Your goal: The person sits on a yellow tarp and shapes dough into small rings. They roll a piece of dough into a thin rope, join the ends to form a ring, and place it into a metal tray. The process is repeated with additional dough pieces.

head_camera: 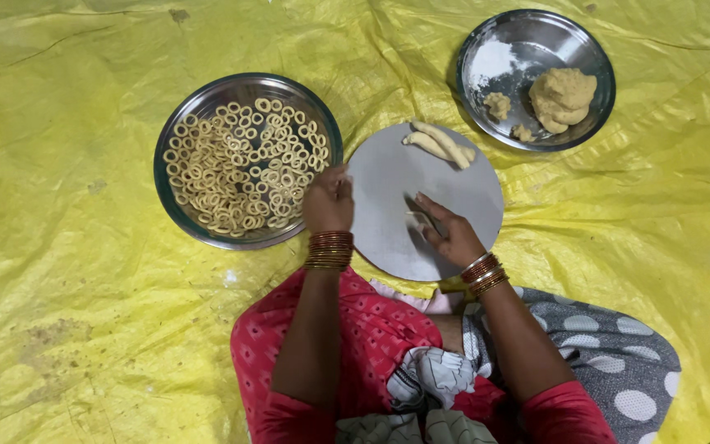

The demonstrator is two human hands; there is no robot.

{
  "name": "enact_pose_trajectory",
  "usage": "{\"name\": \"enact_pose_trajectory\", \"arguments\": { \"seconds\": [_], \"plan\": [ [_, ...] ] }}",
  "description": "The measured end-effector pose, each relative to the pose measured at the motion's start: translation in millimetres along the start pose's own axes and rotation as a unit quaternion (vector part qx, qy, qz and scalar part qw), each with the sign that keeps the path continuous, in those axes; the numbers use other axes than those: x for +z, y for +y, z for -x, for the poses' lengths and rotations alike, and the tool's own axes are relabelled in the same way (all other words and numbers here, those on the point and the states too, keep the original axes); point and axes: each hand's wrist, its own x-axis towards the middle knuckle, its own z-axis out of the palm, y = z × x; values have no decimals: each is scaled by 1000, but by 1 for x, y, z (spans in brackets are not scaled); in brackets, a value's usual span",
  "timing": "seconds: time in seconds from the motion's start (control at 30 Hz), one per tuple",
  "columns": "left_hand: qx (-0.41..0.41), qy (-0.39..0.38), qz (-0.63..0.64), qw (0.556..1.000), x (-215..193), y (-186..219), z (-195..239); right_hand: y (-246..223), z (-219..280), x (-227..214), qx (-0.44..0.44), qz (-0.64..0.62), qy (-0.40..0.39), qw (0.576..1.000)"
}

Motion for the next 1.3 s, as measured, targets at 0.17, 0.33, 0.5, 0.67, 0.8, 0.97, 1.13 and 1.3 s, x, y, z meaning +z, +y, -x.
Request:
{"name": "enact_pose_trajectory", "arguments": {
  "seconds": [0.17, 0.33, 0.5, 0.67, 0.8, 0.97, 1.13, 1.3],
  "plan": [
    [37, -112, -80, 990, 27, 8, 19, 1, 7, -6, 160, 163, 83, 970],
    [159, -234, -154, 947, 62, 3, 49, -2, 22, -9, 299, 268, -73, 913],
    [252, -205, -205, 923, 98, -13, 65, 1, 34, -9, 247, 262, -53, 931],
    [211, -238, -232, 919, 103, -20, 60, 4, 33, -23, 281, 269, 9, 921],
    [156, -214, -229, 937, 87, 1, 48, 2, 30, -28, 310, 319, -27, 895],
    [74, -149, -143, 976, 37, 39, 31, -15, 32, -2, 64, 287, 27, 955],
    [86, -26, 23, 996, -14, 57, 17, -36, 9, 45, 143, 326, -211, 910],
    [71, 7, 190, 979, -33, 49, 15, -32, -56, 50, 177, 367, -116, 906]
  ]
}}
